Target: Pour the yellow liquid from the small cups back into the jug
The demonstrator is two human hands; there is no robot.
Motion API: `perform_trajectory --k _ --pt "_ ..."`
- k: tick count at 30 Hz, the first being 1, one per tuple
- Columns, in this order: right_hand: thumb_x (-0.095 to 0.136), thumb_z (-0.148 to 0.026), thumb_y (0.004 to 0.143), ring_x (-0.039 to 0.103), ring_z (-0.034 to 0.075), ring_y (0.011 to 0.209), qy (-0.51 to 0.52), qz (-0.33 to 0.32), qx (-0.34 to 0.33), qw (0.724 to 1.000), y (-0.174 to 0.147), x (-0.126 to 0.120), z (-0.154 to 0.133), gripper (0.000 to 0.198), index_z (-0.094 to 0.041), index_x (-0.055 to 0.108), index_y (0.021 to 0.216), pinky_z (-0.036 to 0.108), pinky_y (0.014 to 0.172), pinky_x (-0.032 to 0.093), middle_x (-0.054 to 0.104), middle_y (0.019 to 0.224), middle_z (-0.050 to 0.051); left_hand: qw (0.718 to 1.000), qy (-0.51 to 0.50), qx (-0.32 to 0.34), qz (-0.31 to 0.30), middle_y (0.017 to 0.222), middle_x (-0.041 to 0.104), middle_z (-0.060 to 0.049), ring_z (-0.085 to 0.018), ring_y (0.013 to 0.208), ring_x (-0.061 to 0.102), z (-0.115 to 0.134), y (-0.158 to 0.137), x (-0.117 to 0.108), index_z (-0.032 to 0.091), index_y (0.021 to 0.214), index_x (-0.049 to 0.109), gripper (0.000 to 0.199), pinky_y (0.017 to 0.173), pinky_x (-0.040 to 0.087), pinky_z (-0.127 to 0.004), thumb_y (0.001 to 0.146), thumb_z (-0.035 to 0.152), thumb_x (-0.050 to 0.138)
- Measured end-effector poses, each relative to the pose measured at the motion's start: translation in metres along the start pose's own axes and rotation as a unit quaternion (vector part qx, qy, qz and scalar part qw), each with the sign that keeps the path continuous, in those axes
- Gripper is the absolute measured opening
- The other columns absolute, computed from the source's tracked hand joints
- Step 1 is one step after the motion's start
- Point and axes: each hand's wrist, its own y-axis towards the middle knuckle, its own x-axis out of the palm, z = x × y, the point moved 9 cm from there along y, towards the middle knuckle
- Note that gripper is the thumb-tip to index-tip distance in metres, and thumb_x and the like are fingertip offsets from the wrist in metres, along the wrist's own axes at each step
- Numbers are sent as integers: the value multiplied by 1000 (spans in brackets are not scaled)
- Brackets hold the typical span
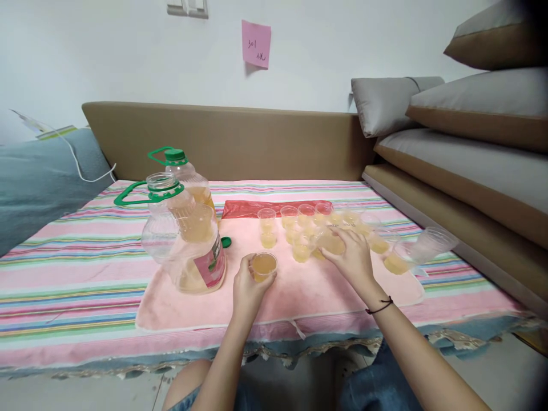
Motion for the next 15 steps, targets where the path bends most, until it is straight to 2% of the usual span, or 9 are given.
perform_trajectory --k 7,15 --pt "76 -30 79 51 31 97 -125 7 -52 991 2 -5 -19 47 -19 66 123 41 79 38 64 110 8 1000 -14 -9 -7 106 70 -9 -27 100 69 4 -3 0 20 110 54 56 88 53 -41 63 36 79" --pt "75 -19 80 48 32 102 -199 -10 -131 971 15 -5 -42 47 -21 64 126 41 81 35 64 114 8 1000 -19 -2 -9 107 70 -9 -26 98 70 6 -4 0 20 110 54 54 87 54 -40 64 35 78"
